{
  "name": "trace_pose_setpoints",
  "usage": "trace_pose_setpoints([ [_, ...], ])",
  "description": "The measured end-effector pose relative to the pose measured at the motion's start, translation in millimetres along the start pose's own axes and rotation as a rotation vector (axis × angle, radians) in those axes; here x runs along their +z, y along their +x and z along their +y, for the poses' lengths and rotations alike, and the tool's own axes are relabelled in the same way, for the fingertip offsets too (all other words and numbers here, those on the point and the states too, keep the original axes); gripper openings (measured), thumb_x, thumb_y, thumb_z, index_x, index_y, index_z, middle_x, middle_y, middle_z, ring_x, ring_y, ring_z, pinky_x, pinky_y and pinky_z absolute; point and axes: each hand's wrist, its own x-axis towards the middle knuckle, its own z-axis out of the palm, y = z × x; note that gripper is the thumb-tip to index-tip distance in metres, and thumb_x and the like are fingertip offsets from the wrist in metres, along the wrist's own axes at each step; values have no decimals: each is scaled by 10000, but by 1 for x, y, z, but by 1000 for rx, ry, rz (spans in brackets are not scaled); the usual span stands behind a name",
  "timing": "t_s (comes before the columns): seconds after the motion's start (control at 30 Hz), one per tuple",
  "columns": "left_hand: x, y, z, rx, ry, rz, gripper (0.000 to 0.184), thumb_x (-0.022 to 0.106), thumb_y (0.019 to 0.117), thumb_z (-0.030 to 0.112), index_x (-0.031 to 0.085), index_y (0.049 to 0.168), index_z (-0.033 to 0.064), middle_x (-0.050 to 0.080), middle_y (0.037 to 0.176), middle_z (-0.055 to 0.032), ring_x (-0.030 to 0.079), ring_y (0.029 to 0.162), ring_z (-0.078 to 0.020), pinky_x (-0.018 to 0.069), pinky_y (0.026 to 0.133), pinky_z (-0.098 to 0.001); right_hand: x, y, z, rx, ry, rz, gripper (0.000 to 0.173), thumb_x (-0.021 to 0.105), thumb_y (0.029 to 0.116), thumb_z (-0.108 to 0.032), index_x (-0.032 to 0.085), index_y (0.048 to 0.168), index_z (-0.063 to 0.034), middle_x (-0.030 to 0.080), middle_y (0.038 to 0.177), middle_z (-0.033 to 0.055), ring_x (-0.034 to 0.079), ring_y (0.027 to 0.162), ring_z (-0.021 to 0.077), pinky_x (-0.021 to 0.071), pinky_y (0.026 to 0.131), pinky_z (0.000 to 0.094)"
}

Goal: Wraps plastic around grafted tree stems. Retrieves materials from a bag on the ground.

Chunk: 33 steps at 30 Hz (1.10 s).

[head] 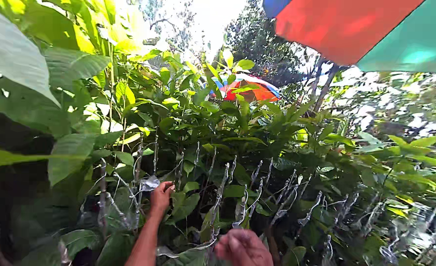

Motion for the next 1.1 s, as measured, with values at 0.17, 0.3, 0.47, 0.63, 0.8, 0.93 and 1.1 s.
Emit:
trace_pose_setpoints([
  [0.17, -21, -7, -11, 22, -18, -71, 250, 591, 1023, 110, 670, 1225, -14, 710, 1142, -157, 686, 1050, -230, 532, 977, -442, 42, 93, 55, 64, -94, 66, 208, 522, 1040, -34, 594, 1198, 79, 734, 963, 123, 741, 829, 188, 641, 775, 344],
  [0.3, -37, -7, -22, -4, -117, -94, 251, 573, 1029, 136, 661, 1215, -6, 705, 1097, -130, 694, 978, -190, 566, 922, -413, 56, 159, 96, -36, -461, 114, 248, 509, 1053, -66, 611, 1221, 86, 706, 1111, 149, 706, 1006, 174, 581, 919, 321],
  [0.47, -43, -7, -17, -83, -308, -99, 277, 608, 1007, 72, 607, 1257, -47, 677, 1117, -153, 691, 929, -184, 584, 846, -357, 79, 201, 129, 103, -767, -147, 271, 500, 1065, -111, 634, 1245, 42, 717, 1115, 153, 726, 982, 194, 593, 905, 358],
  [0.63, -40, 1, -23, -32, -335, 30, 249, 625, 1006, 122, 654, 1200, -32, 694, 1057, -111, 673, 871, -122, 573, 817, -318, 99, 160, 111, 23, -320, -538, 213, 514, 1032, -28, 599, 1163, 116, 717, 1030, 159, 735, 901, 188, 629, 850, 364],
  [0.8, -36, 1, -18, -92, -369, 51, 263, 610, 1024, 106, 616, 1235, -50, 674, 1128, -155, 710, 885, -161, 609, 798, -325, 91, 189, 143, 187, -693, -315, 274, 505, 1055, -117, 632, 1230, 51, 689, 1154, 180, 668, 1056, 230, 534, 950, 412],
  [0.93, -40, -7, -14, -124, -359, 25, 270, 605, 1028, 104, 599, 1247, -54, 660, 1167, -162, 721, 901, -169, 615, 793, -313, 25, 212, 161, 510, -1038, 14, 312, 507, 1057, -186, 631, 1262, 13, 650, 1251, 253, 629, 1180, 386, 480, 1013, 568],
  [1.1, -34, -7, -16, -92, -335, -59, 276, 613, 1022, 108, 612, 1251, -46, 673, 1164, -158, 720, 921, -181, 612, 827, -342, 21, 208, 138, 345, -751, -37, 245, 532, 1059, -148, 630, 1222, 7, 705, 1109, 148, 716, 946, 230, 597, 851, 412],
])
